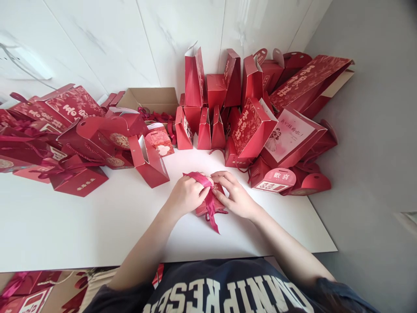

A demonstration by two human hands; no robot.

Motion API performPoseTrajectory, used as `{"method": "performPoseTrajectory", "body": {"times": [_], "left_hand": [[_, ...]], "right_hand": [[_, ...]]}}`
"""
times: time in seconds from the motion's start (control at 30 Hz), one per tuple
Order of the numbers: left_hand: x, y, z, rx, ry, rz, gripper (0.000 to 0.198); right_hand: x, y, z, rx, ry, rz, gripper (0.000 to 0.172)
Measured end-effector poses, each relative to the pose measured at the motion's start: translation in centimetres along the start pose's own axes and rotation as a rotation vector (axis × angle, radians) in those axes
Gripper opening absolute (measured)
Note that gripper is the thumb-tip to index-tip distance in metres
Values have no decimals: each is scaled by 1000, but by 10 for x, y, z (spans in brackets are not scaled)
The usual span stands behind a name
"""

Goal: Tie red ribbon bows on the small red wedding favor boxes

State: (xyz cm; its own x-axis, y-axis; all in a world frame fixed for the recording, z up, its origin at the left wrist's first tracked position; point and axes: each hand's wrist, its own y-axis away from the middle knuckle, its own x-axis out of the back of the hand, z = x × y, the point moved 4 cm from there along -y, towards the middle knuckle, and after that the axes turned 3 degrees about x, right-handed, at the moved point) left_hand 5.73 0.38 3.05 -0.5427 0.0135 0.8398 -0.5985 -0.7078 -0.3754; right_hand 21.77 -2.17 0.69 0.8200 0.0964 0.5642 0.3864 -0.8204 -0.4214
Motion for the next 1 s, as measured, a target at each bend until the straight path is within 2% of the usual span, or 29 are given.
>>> {"method": "performPoseTrajectory", "body": {"times": [0.23,0.37,0.53,0.63,0.73,0.9,1.0], "left_hand": [[0,1,-8,-64,129,279,8],[-1,-1,-11,-97,183,348,6],[0,-2,-10,-142,191,385,8],[1,-1,-11,-151,175,410,9],[0,1,-9,-199,142,417,10],[-3,2,-8,-229,163,396,13],[-2,3,-8,-225,191,385,12]], "right_hand": [[8,-2,-1,-21,-58,71,16],[8,-3,0,17,49,143,12],[16,-5,-2,47,252,232,18],[20,-7,-1,-36,81,155,28],[16,-11,-3,-49,-119,54,35],[15,-18,1,-123,-334,15,28],[19,-22,4,-176,-555,-107,24]]}}
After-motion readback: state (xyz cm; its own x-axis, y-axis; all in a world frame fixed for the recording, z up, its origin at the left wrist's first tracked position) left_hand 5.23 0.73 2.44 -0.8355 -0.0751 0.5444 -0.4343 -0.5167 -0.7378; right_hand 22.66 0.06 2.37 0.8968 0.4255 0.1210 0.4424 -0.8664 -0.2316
